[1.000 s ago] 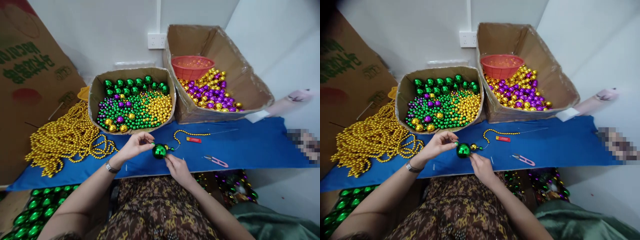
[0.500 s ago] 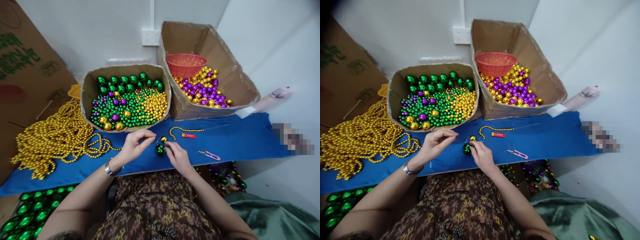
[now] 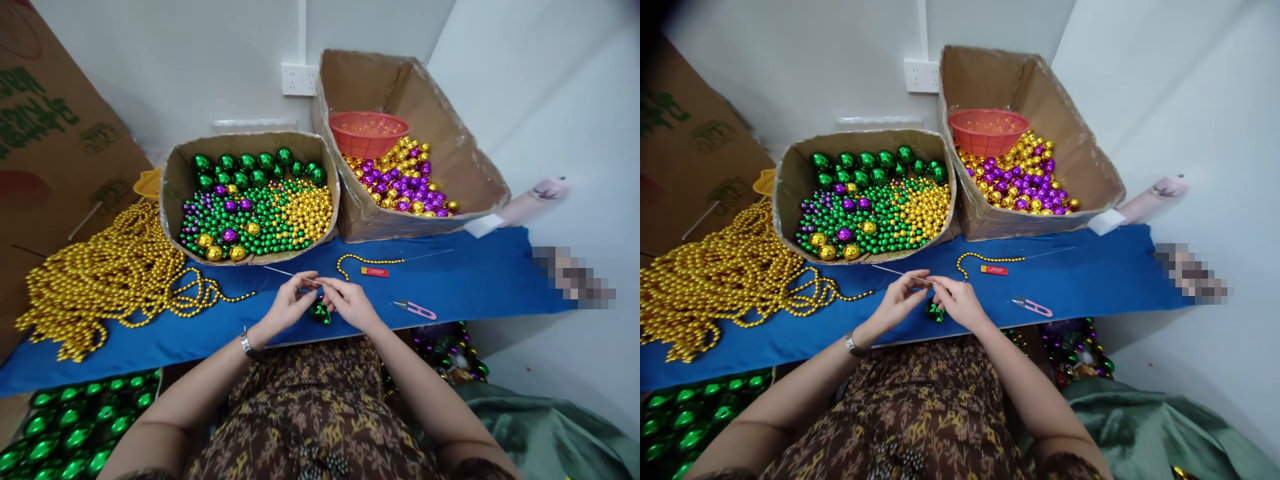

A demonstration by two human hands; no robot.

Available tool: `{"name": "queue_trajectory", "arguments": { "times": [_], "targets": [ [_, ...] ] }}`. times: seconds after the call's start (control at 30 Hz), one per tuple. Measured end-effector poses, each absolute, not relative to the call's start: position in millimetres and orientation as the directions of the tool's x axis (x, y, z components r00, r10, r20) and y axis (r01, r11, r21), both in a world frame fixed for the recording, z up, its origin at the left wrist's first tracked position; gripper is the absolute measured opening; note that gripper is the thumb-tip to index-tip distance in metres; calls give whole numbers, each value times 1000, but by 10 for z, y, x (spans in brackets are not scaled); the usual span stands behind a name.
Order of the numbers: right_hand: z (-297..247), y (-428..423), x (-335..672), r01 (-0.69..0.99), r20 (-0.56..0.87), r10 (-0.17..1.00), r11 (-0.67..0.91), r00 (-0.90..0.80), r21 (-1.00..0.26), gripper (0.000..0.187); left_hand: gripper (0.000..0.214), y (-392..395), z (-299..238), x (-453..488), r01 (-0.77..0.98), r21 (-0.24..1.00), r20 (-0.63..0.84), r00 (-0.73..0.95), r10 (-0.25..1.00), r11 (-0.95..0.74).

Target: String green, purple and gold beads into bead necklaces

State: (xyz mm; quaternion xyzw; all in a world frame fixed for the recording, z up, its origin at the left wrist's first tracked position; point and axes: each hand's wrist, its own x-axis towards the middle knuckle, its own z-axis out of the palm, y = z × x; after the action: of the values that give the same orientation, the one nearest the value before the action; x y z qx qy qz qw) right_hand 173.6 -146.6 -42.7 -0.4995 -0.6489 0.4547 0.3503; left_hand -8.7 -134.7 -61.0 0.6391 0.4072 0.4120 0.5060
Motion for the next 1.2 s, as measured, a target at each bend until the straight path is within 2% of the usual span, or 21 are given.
{"name": "queue_trajectory", "arguments": {
  "times": [0.1,0.2,0.3,0.37,0.47,0.53,0.63,0.73,0.8,0.87,1.03,1.2],
  "targets": [
    [-450,-1481,1724,196,-116,952,-60,-285,-979,38,38,-1304,-589,-97,92,995,17,273,962,-44],
    [-467,-1509,1715,111,-156,946,-129,-283,-985,38,38,-1267,-513,-136,78,997,-12,297,955,-11],
    [-424,-1522,1719,107,-115,964,-91,-241,-990,37,41,-1307,-509,-134,130,986,61,328,943,-109],
    [-360,-1522,1715,85,-79,976,-63,-203,-994,35,50,-1388,-558,-90,239,930,165,402,900,-278],
    [-232,-1525,1693,-11,-41,988,-44,-148,-999,33,65,-1528,-668,23,432,695,241,613,752,-575],
    [-131,-1541,1701,-68,-24,990,-34,-141,-997,33,57,-1559,-731,87,523,497,204,704,680,-692],
    [53,-1591,1841,-105,5,996,-5,-90,-994,32,38,-1419,-772,86,611,260,161,736,657,-748],
    [265,-1635,2116,-155,68,995,78,69,-985,27,43,-1119,-772,-46,677,127,174,704,688,-725],
    [386,-1651,2275,-206,126,972,167,199,-964,23,45,-926,-787,-157,707,104,203,674,710,-700],
    [463,-1665,2347,-227,156,950,220,271,-949,22,43,-794,-829,-243,708,130,236,657,715,-694],
    [491,-1687,2285,-199,185,944,244,274,-949,20,40,-728,-966,-333,683,208,295,638,711,-700],
    [586,-1630,2400,-165,246,878,336,410,-927,20,37,-727,-1001,-403,688,198,327,625,709,-698]
  ]
}}
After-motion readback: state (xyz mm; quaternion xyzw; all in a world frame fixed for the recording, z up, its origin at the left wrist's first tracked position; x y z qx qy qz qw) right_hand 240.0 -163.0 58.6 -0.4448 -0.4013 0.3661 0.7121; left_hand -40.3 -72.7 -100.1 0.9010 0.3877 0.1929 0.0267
